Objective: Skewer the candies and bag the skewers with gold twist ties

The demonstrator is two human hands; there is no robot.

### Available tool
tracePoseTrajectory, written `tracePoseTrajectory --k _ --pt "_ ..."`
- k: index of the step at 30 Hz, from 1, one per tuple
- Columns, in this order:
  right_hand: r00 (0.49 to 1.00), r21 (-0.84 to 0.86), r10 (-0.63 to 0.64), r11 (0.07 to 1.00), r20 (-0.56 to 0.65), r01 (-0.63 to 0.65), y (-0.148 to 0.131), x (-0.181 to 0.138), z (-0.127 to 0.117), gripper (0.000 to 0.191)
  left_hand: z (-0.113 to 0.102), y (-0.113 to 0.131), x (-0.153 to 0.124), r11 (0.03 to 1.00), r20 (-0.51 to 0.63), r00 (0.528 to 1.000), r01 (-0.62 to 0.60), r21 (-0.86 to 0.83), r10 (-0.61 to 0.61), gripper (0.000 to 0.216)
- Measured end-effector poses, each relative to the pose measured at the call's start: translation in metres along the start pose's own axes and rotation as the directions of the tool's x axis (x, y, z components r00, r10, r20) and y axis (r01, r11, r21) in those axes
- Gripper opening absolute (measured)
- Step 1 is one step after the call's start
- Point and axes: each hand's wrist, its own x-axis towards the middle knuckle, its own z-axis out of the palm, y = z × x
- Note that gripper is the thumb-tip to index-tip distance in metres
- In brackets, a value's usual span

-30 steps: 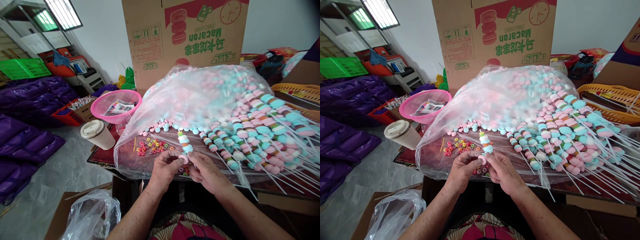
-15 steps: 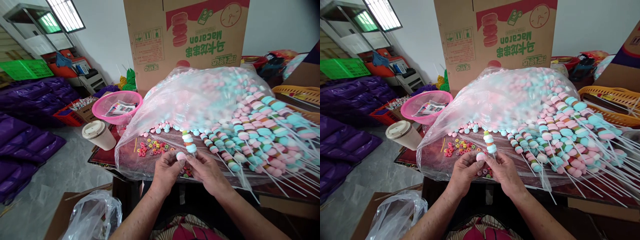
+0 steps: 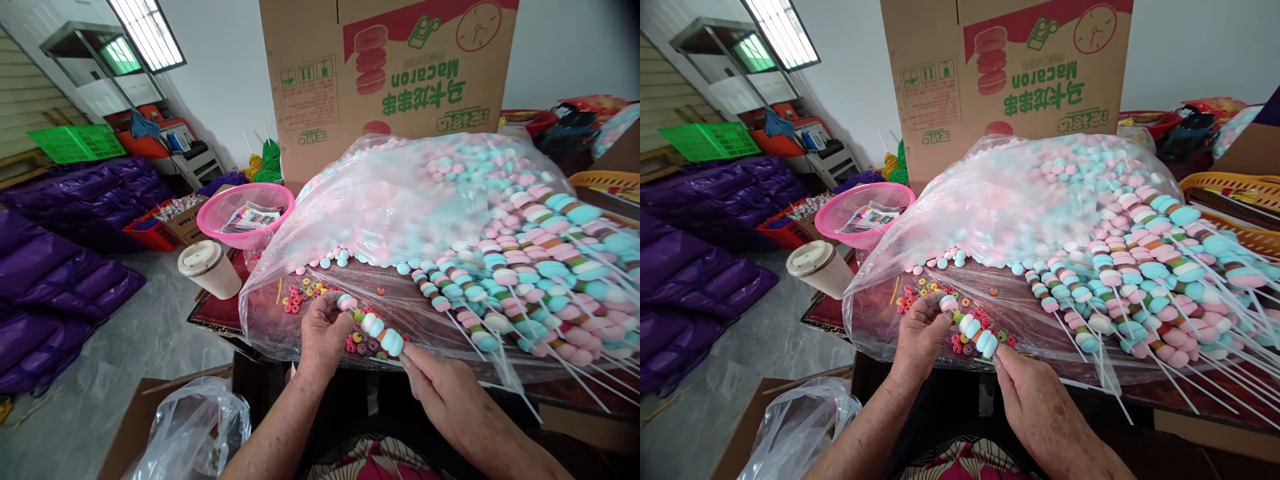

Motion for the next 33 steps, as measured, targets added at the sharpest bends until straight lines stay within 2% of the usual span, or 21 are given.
tracePoseTrajectory --k 3,7,13,17,19,21,23,25,28,30,33 --pt "0.999 0.012 0.034 0.999 -0.009 -0.034 -0.002 0.002 0.001 0.033 -0.002 -0.002 -0.002 0.995 -0.006 0.998 -0.062 0.081 0.063 0.022" --pt "0.996 0.052 0.084 0.995 0.008 -0.084 -0.005 0.001 0.003 0.034 -0.005 -0.005 -0.004 0.962 0.061 0.984 -0.176 0.207 0.167 0.018" --pt "0.989 0.08 0.146 0.986 0.037 -0.148 -0.008 0.001 0.015 0.035 -0.016 -0.013 -0.003 0.863 0.092 0.947 -0.319 0.391 0.308 0.026" --pt "0.986 0.108 0.164 0.98 0.039 -0.167 -0.003 0.001 0.023 0.037 -0.021 -0.002 -0.005 0.854 0.194 0.933 -0.355 0.38 0.302 0.026" --pt "0.989 0.107 0.137 0.984 0.048 -0.142 0.0 0.0 0.026 0.038 -0.02 0.006 -0.005 0.889 0.21 0.945 -0.31 0.338 0.25 0.016" --pt "0.993 0.113 0.1 0.988 0.054 -0.106 0.0 -0.001 0.029 0.038 -0.016 0.011 -0.001 0.954 0.129 0.977 -0.197 0.227 0.171 0.013" --pt "0.996 0.124 0.074 0.989 0.043 -0.079 -0.001 -0.002 0.03 0.04 -0.01 0.013 0.004 0.999 0.028 0.998 -0.05 0.018 0.049 0.017" --pt "0.999 0.131 0.045 0.99 0.021 -0.047 -0.003 -0.002 0.031 0.041 -0.002 0.013 0.009 0.977 0.009 0.996 0.094 -0.193 -0.094 0.025" --pt "1.0 0.147 0.011 0.989 -0.015 -0.009 -0.006 -0.001 0.033 0.041 0.01 0.014 0.009 0.891 0.109 0.957 0.291 -0.348 -0.27 0.025" --pt "1.0 0.155 0.001 0.988 -0.026 0.003 -0.007 0.0 0.034 0.041 0.016 0.015 0.007 0.85 0.159 0.939 0.344 -0.399 -0.305 0.025" --pt "1.0 0.158 -0.003 0.987 -0.018 0.005 -0.008 0.002 0.033 0.04 0.022 0.017 0.005 0.835 0.155 0.954 0.299 -0.462 -0.256 0.025"
